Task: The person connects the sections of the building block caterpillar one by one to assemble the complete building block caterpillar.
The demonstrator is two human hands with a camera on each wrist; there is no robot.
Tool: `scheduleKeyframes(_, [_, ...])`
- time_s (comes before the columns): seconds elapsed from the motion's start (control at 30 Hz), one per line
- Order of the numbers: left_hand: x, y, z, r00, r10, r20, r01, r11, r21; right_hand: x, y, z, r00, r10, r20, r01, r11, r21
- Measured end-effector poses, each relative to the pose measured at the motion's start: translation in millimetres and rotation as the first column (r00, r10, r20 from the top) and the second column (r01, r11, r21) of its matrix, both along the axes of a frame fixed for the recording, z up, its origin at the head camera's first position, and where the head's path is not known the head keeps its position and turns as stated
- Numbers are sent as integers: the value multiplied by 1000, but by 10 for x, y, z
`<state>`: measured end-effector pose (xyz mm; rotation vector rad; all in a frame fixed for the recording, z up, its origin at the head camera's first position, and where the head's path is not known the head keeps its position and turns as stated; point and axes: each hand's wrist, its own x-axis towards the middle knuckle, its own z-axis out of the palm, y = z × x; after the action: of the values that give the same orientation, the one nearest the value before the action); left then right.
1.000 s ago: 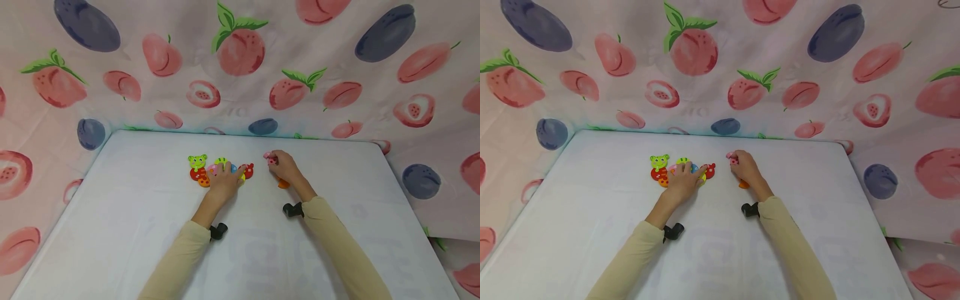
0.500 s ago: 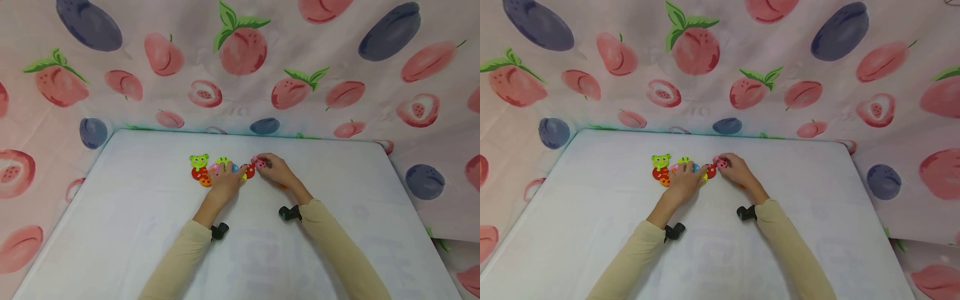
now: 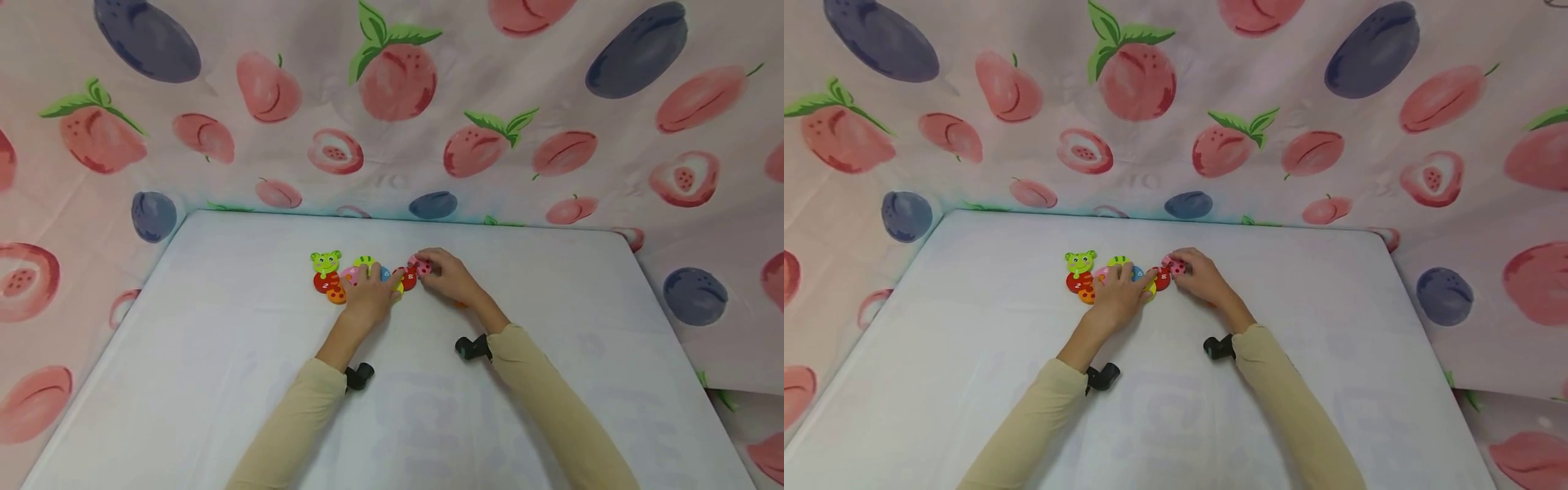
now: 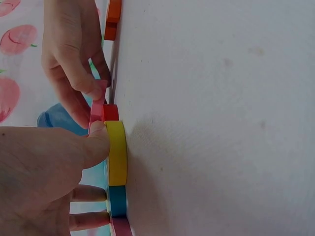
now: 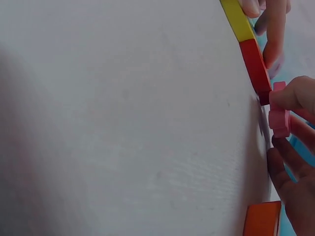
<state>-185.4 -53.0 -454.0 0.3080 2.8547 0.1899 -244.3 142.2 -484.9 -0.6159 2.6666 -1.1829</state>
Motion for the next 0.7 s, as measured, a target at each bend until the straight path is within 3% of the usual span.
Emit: scheduleKeyframes(0.7, [6, 5, 5, 1000, 2, -6, -2, 1000, 8, 5, -36, 7, 999, 37, -1, -37, 999, 7])
